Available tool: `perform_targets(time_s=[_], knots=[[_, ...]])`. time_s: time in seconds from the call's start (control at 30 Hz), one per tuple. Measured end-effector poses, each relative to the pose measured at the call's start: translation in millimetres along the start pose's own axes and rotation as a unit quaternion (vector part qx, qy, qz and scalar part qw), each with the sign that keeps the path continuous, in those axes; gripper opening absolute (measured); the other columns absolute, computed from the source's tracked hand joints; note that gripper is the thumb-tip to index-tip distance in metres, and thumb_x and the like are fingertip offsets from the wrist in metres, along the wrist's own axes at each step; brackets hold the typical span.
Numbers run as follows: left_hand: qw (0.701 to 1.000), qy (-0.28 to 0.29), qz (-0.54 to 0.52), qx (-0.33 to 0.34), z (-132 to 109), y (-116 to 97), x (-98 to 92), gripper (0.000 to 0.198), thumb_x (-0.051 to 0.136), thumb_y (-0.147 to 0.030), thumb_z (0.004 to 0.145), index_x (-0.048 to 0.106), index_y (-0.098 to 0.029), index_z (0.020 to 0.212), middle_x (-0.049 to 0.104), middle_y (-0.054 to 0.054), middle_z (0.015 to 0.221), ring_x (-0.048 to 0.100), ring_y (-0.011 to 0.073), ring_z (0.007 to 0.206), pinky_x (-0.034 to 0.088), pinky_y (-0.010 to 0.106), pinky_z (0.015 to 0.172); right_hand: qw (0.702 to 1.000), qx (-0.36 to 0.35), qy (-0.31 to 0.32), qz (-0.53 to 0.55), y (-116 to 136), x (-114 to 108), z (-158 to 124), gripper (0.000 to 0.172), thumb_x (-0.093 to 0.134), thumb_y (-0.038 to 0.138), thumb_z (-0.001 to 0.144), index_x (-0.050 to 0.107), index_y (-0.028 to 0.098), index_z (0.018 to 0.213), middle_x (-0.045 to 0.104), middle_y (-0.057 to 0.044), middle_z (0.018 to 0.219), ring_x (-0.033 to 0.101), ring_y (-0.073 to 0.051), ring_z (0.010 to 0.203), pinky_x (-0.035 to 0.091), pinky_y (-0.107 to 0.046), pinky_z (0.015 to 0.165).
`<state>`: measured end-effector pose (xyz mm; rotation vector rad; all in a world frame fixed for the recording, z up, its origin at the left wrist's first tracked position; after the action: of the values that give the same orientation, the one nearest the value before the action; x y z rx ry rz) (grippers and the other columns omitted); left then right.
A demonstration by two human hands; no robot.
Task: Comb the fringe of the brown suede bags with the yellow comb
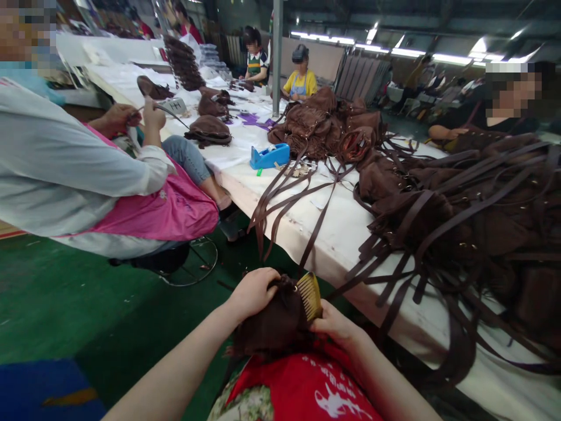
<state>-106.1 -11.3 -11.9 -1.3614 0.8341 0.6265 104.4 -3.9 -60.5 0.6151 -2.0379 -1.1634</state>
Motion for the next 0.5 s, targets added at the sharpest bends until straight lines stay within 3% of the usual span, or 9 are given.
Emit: perform_targets(time_s=[0.1,0.2,0.27,0.3,0.33,0.4,0.47,0.5], knots=[[0.994,-0.045,-0.034,-0.089,6,29,-4.4,0.027,0.040,-0.021,0.086,0.066,-0.019,0.093,0.070,0.007,0.095,0.064,0.0224,0.092,0.050,0.037,0.087,0.998,-0.039,-0.040,0.033,13,-11,-9,0.042,0.079,0.029,0.061,0.067,0.014,0.098,0.067,-0.003,0.079,0.059,-0.014,0.068,0.051,-0.026,0.067],[0.961,-0.199,0.011,-0.190,5,50,-32.2,0.031,0.048,-0.023,0.081,0.062,-0.009,0.105,0.064,0.017,0.109,0.059,0.0294,0.106,0.046,0.044,0.095,0.995,-0.060,-0.066,0.046,28,-21,-18,0.045,0.079,0.029,0.059,0.067,0.014,0.100,0.068,-0.005,0.083,0.061,-0.016,0.069,0.051,-0.025,0.063],[0.939,-0.309,0.038,-0.148,7,36,-60.2,0.041,0.052,-0.024,0.080,0.055,-0.007,0.118,0.056,0.019,0.124,0.050,0.0310,0.120,0.038,0.047,0.104,0.995,-0.066,-0.059,0.041,38,-21,-19,0.047,0.079,0.028,0.059,0.067,0.015,0.102,0.069,-0.005,0.084,0.061,-0.016,0.069,0.051,-0.024,0.062],[0.939,-0.330,0.025,-0.091,11,21,-73.7,0.043,0.051,-0.025,0.081,0.053,-0.009,0.121,0.053,0.017,0.129,0.046,0.0291,0.125,0.034,0.045,0.108,0.996,-0.068,-0.044,0.037,42,-19,-17,0.049,0.079,0.028,0.058,0.066,0.015,0.104,0.069,-0.005,0.086,0.062,-0.017,0.073,0.052,-0.025,0.066],[0.950,-0.311,-0.013,-0.027,17,3,-85.3,0.040,0.048,-0.026,0.084,0.054,-0.013,0.121,0.054,0.013,0.130,0.046,0.0261,0.125,0.033,0.043,0.109,0.997,-0.069,-0.026,0.035,46,-14,-13,0.052,0.079,0.027,0.058,0.065,0.016,0.107,0.069,-0.005,0.087,0.062,-0.017,0.076,0.052,-0.026,0.069],[0.972,-0.181,-0.129,0.072,38,-35,-100.0,0.034,0.042,-0.028,0.088,0.060,-0.017,0.114,0.060,0.009,0.125,0.051,0.0224,0.120,0.035,0.040,0.107,0.998,-0.054,0.021,0.019,52,0,-3,0.048,0.078,0.028,0.058,0.066,0.016,0.103,0.068,-0.003,0.081,0.061,-0.016,0.070,0.052,-0.026,0.068],[0.956,0.061,-0.268,0.104,60,-67,-96.2,0.035,0.039,-0.030,0.087,0.064,-0.016,0.106,0.066,0.008,0.114,0.058,0.0221,0.111,0.041,0.038,0.101,0.996,-0.021,0.081,-0.007,56,18,7,0.039,0.076,0.030,0.057,0.069,0.014,0.092,0.066,-0.001,0.071,0.056,-0.013,0.057,0.050,-0.024,0.057],[0.920,0.199,-0.327,0.088,67,-77,-87.1,0.036,0.038,-0.031,0.087,0.066,-0.016,0.104,0.069,0.008,0.108,0.061,0.0226,0.105,0.045,0.039,0.096,0.994,-0.009,0.109,-0.017,58,26,9,0.035,0.076,0.031,0.056,0.069,0.014,0.085,0.065,-0.001,0.067,0.053,-0.012,0.054,0.048,-0.023,0.053]])
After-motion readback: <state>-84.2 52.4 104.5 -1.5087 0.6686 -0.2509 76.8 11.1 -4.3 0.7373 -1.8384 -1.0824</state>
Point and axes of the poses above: each hand's wrist, its own z-axis towards the middle knuckle, its own x-axis out of the palm, y = z × x, the point moved 3 cm from there along z, towards the middle knuckle
